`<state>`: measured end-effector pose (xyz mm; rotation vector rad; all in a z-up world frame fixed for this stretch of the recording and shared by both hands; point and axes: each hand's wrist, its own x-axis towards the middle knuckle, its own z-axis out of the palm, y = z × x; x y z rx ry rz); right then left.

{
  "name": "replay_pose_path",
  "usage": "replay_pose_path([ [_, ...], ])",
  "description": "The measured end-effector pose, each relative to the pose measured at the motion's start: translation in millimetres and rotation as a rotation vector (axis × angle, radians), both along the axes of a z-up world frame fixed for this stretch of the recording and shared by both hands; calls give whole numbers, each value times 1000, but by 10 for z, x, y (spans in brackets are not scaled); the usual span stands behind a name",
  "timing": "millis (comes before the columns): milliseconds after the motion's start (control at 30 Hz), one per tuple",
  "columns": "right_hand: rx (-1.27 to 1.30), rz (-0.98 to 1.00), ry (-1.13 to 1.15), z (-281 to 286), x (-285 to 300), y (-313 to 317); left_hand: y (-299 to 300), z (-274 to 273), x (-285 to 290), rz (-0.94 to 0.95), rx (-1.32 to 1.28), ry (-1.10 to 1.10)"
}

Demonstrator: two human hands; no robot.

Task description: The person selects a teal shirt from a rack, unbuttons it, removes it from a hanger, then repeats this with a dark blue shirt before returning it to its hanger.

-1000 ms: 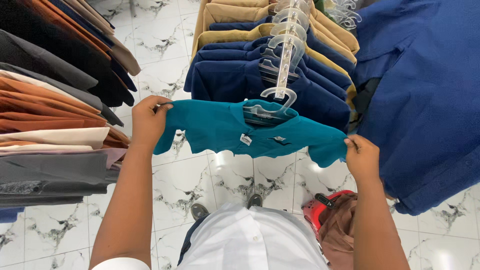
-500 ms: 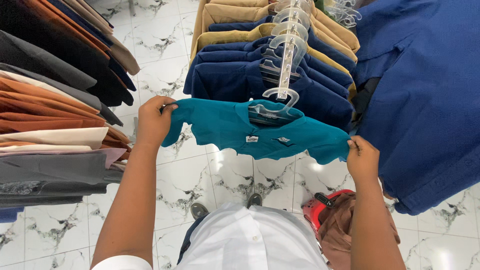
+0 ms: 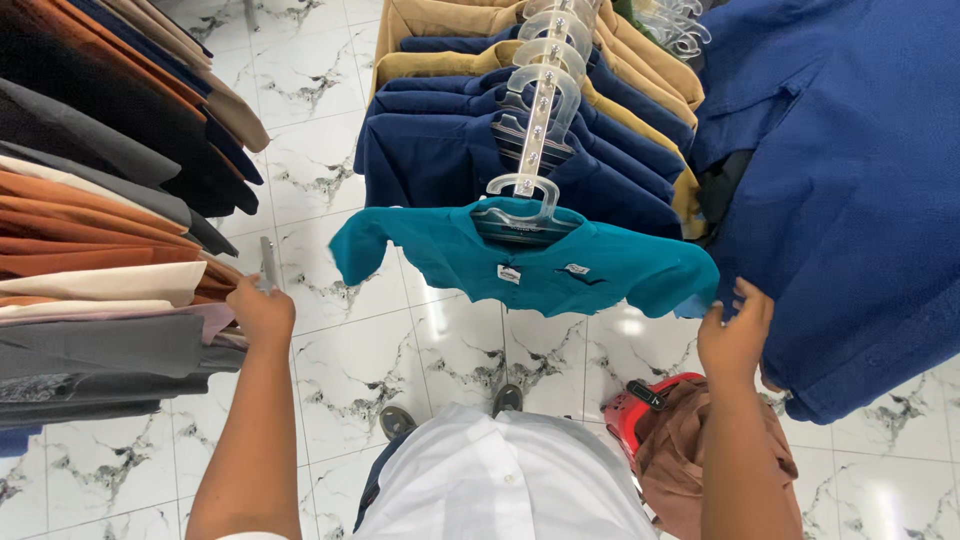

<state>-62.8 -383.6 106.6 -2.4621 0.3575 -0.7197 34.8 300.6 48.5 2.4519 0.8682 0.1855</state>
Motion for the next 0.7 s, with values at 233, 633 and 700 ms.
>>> replay_pose_path([
  [233,162,-46,-228,836,101,422,-1003,1329,-63,-147,-276,-550],
  [633,-264,586,156,1764,672,1503,-1634,1949,490,-1036,167,-500],
  [700,-258,579,268,1710,722,1580,-1608,1850,514,-1020,153,-515],
])
